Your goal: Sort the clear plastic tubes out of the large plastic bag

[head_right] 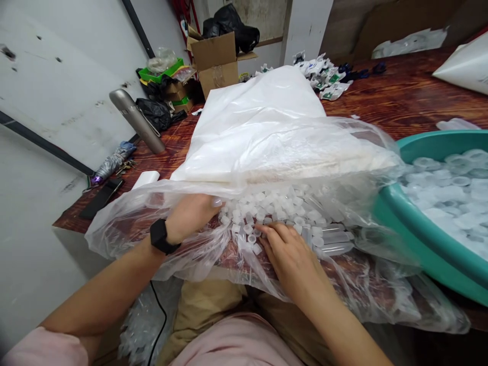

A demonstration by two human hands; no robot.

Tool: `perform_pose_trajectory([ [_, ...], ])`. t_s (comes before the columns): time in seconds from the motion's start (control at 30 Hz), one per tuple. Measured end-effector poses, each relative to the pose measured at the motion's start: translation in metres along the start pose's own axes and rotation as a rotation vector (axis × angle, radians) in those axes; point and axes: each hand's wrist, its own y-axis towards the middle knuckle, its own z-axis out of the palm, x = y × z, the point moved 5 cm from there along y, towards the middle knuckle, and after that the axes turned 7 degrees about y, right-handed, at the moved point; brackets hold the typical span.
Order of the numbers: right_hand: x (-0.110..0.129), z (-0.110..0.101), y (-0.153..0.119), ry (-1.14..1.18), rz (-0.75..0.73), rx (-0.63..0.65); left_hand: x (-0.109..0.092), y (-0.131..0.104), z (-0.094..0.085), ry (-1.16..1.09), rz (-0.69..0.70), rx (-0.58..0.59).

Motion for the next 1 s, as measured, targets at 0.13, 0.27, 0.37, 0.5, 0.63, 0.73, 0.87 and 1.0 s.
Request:
perform_pose_trajectory([
  [0.13,0.003,-0.009,-0.001,0.038,0.016,-0.037,0.001,0.004,0.005,-0.041,-0.020,0.019],
  [0.27,0.004,-0.025,-0.005,0.103,0.086,-0.140,0.001,-0.008,0.001,-0.120,-0.022,0.011],
  [0.37,0.011,-0.033,-0.010,0.333,0.210,-0.221,-0.011,-0.029,-0.008,-0.214,0.023,0.014],
  [0.5,0.032,-0.031,-0.016,0.787,0.429,-0.354,-0.038,-0.060,-0.013,-0.435,0.122,0.038],
  [0.63,0.048,-0.028,-0.021,0.942,0.439,-0.387,-0.052,-0.079,-0.014,-0.597,0.218,-0.025],
  [0.73,0.054,-0.037,-0.021,0.733,0.198,-0.309,-0.054,-0.088,-0.016,-0.569,0.345,-0.131],
  [0.87,0.053,-0.043,-0.027,0.389,0.091,-0.217,-0.060,-0.099,-0.019,-0.413,0.517,-0.273],
  [1.0,0.055,-0.039,-0.033,0.204,0.105,-0.025,-0.064,-0.105,-0.013,-0.328,0.516,-0.265],
])
